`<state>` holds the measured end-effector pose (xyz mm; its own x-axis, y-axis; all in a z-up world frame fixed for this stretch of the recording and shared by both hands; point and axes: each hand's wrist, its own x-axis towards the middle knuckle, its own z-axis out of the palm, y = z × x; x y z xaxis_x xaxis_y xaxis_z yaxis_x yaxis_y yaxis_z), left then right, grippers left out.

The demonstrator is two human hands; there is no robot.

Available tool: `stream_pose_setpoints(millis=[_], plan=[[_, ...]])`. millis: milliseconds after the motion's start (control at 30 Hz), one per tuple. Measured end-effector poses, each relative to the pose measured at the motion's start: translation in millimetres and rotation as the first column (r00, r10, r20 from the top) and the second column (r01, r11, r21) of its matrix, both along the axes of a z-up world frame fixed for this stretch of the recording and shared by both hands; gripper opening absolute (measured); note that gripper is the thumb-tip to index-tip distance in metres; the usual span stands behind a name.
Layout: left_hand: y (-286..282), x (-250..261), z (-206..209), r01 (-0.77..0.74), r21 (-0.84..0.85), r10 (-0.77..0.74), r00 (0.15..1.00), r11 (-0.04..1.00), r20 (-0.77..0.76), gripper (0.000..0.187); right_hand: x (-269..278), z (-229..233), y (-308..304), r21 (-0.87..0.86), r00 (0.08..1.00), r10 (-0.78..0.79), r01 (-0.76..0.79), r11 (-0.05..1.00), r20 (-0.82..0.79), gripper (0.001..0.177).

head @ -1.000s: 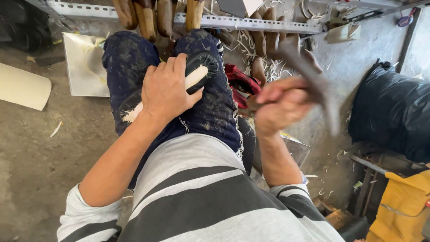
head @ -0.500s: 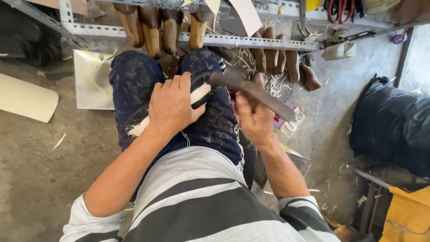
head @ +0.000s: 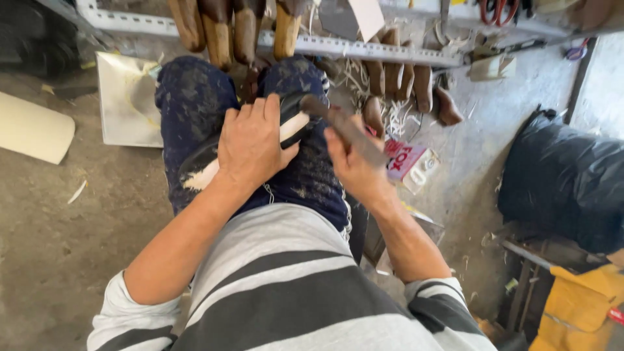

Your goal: Assembling a leather shoe by trimming excess leather with a knife and hammering the sole onto a shoe last.

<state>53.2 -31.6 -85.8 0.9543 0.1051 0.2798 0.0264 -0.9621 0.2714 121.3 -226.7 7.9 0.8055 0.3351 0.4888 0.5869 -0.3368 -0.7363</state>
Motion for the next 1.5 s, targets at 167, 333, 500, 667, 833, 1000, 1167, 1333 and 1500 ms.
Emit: stream_pose_setpoints(millis=[167, 333, 500, 667, 833, 1000, 1167, 1333, 1500], plan=[[0.6, -0.1, 0.9, -0.001, -0.053, 0.000, 1.000, 0.999, -0.005, 0.086, 3.0, 5.7, 0.8, -0.183, 0.998, 0.043, -0.049, 0.982, -0.038, 0.034], [2.1, 4.5, 5.3, -0.009, -0.049, 0.011, 1.000, 0.999, 0.028, 0.080, -3.9, -48.4, -12.6, -0.614, 0.990, -0.097, 0.011, 0.790, -0.107, 0.043], [-0.4, -0.9, 1.7, 0.011, -0.053, -0.012, 1.000, 0.999, -0.020, 0.086, 3.4, -6.4, -17.9, -0.180, 0.996, 0.065, -0.077, 0.981, -0.068, 0.052], [-3.8, 0.3, 5.7, 0.019, -0.049, -0.020, 1.000, 0.999, -0.018, 0.084, 2.6, 7.7, 2.3, -0.523, 0.984, 0.050, -0.133, 0.842, -0.170, 0.021], [-7.6, -4.0, -1.9, -0.001, -0.053, 0.001, 1.000, 0.999, -0.009, 0.086, 0.7, -25.3, -5.7, -0.401, 0.999, -0.021, 0.008, 0.916, -0.029, 0.021], [0.6, 1.9, 1.8, -0.022, -0.077, 0.019, 0.999, 0.997, -0.039, 0.081, 16.6, 15.1, 8.5, -0.503, 0.997, 0.016, -0.055, 0.862, -0.082, 0.024], [21.9, 9.7, 7.7, -0.021, -0.274, -0.043, 0.974, 0.962, -0.224, 0.080, 3.4, 1.6, -28.2, -0.335, 0.971, -0.165, 0.099, 0.937, -0.175, 0.033], [22.2, 15.8, 14.2, -0.008, -0.305, -0.095, 0.941, 0.952, -0.324, 0.082, -5.9, -41.9, -27.4, 0.056, 0.996, -0.093, 0.094, 0.994, -0.017, 0.043], [19.3, 17.6, 16.6, -0.011, -0.288, -0.084, 0.945, 0.958, -0.316, 0.083, -0.3, -15.4, -20.4, -0.033, 0.992, -0.093, 0.091, 0.995, -0.087, 0.024]])
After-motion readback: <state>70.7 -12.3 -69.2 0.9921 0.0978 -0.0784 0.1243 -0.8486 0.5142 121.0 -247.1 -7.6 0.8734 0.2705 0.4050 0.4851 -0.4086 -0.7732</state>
